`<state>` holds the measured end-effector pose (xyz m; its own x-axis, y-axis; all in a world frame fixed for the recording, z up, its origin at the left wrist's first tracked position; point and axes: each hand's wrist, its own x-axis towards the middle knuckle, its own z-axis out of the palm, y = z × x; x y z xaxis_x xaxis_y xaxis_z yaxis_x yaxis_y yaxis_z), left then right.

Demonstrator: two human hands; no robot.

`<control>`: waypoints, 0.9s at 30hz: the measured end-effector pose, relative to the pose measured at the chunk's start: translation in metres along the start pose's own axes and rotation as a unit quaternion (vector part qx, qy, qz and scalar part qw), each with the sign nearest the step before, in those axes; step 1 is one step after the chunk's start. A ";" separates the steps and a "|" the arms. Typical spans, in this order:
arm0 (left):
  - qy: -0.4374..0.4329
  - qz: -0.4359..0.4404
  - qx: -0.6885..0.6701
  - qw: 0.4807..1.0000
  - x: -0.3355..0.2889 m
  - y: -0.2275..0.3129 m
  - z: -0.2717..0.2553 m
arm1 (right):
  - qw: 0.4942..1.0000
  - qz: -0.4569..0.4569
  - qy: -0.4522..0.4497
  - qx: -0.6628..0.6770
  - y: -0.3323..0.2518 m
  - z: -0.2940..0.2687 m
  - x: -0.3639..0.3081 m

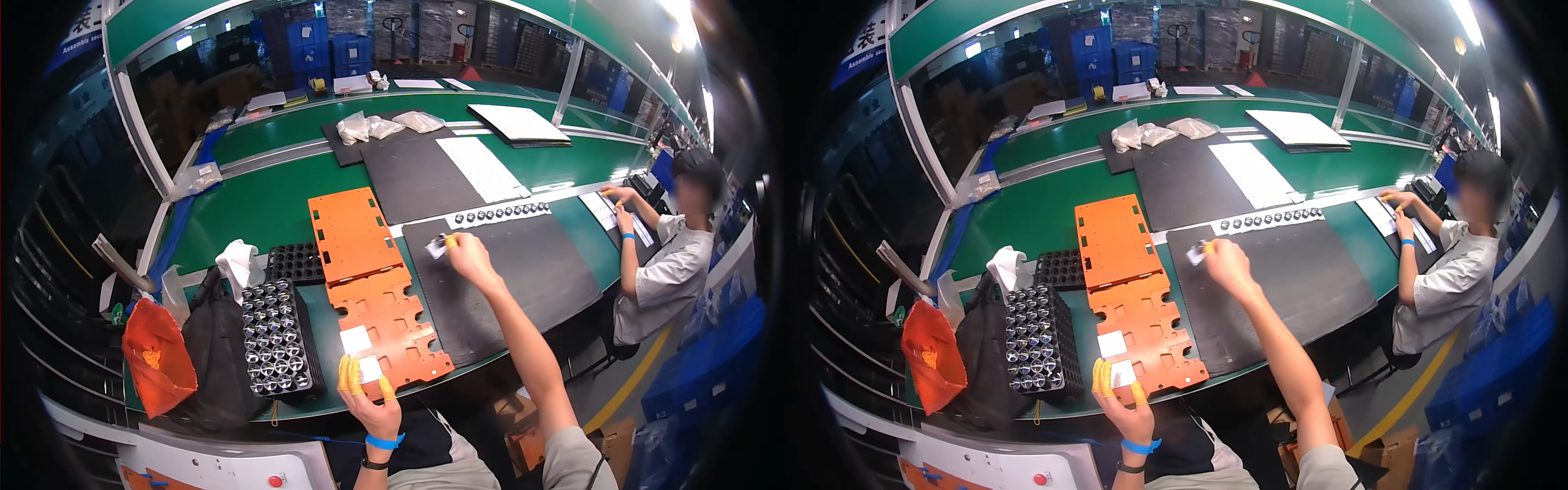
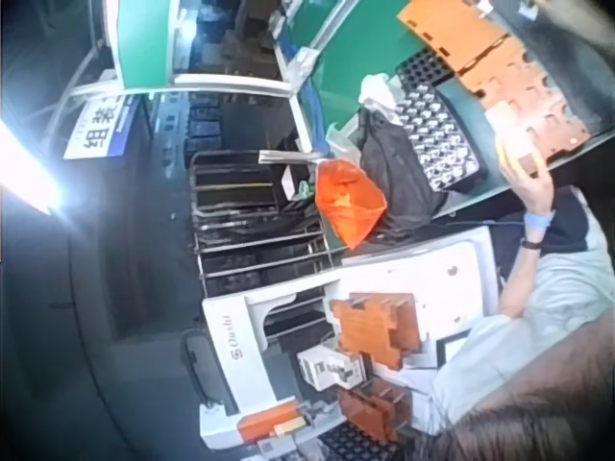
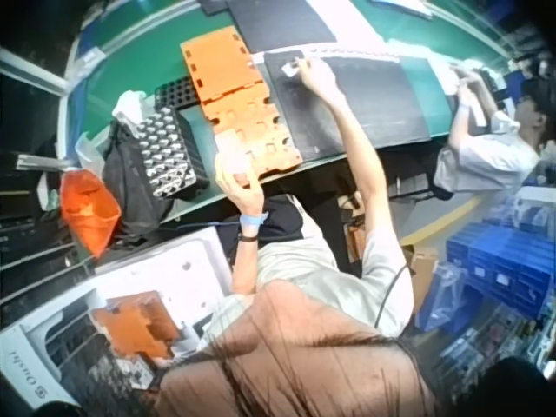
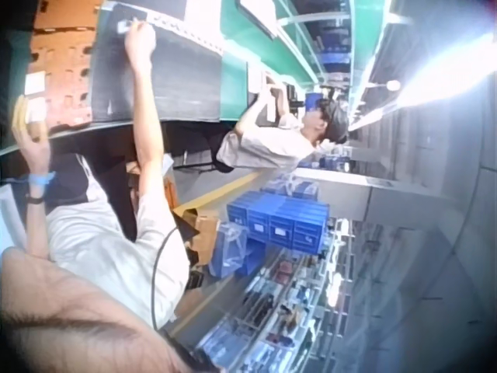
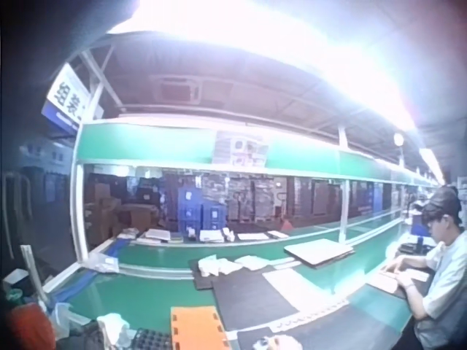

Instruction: The person places small square components onto an orange fixture, peels protective films, and aligns them into designated slots. They then load the fixture into a press machine and later continue placing components onto a black mat. The task involves repetitive manual assembly of electronic parts.

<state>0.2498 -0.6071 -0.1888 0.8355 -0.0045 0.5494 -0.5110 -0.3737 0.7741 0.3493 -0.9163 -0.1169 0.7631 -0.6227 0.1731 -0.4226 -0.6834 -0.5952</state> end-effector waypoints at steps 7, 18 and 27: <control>0.011 0.031 0.030 0.999 -0.006 -0.014 0.001 | 0.993 -0.048 0.051 -0.092 0.043 0.001 -0.006; -0.034 0.016 0.048 0.998 -0.007 -0.012 -0.006 | 0.956 -0.231 0.132 -0.124 0.058 0.037 0.044; -0.042 -0.083 -0.046 0.995 0.008 0.005 -0.013 | 0.933 -0.246 0.164 -0.205 0.055 0.052 0.084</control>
<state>0.2507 -0.5967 -0.1761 0.9220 -0.0283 0.3862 -0.3773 -0.2894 0.8797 0.4155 -0.9862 -0.1760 0.7520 -0.2316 0.6171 -0.2626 -0.9640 -0.0418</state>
